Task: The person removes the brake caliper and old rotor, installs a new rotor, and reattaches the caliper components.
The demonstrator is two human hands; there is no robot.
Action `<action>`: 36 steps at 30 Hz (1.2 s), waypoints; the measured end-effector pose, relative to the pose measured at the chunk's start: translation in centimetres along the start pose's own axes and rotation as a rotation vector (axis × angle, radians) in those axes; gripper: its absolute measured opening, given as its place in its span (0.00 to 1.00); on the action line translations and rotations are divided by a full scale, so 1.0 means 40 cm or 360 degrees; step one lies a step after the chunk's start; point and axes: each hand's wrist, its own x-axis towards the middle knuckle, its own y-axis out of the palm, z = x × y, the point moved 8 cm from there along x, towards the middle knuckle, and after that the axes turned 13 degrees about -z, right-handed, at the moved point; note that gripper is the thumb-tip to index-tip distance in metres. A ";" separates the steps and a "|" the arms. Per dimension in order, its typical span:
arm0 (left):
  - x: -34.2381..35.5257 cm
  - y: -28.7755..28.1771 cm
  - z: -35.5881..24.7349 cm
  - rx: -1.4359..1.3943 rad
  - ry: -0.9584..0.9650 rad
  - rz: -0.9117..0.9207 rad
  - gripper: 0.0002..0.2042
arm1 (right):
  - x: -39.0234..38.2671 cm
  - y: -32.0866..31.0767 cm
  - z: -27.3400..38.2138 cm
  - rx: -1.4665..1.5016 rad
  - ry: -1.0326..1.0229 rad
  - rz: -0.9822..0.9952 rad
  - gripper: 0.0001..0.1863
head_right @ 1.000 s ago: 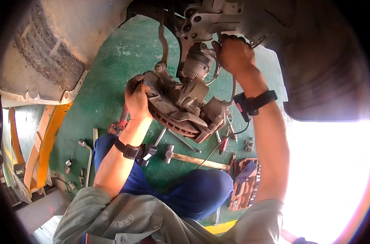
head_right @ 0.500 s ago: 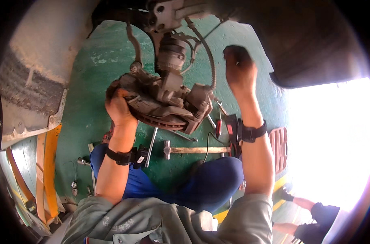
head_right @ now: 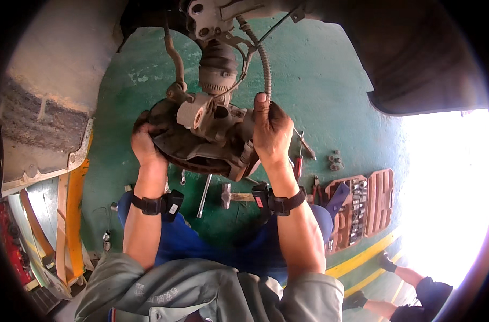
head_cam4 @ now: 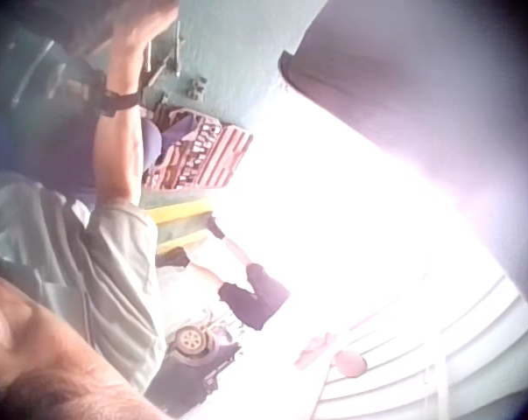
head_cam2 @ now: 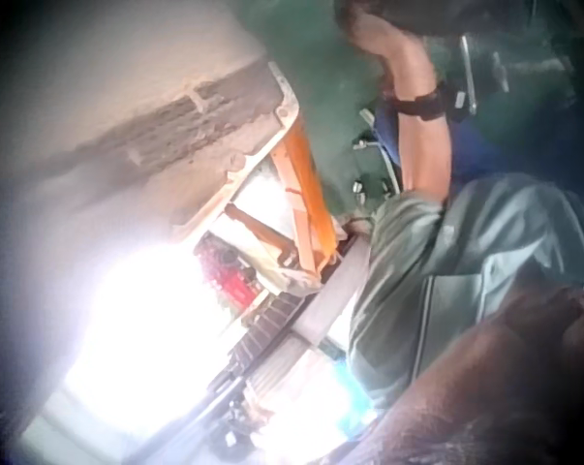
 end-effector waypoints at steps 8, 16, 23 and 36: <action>-0.024 0.007 -0.032 0.0010 0.0075 -0.0059 0.18 | 0.017 0.003 0.011 -0.0059 -0.0071 -0.0004 0.33; -0.031 0.019 -0.012 -0.0035 -0.0082 0.0053 0.17 | 0.040 0.021 0.017 -0.0155 -0.0158 0.0083 0.32; -0.004 0.026 -0.045 0.0335 0.0238 0.0201 0.18 | 0.040 0.021 -0.004 0.0017 0.0131 0.0148 0.33; 0.053 0.077 -0.142 0.0617 0.0544 0.0335 0.15 | 0.119 0.023 -0.014 0.0710 0.0553 0.0357 0.24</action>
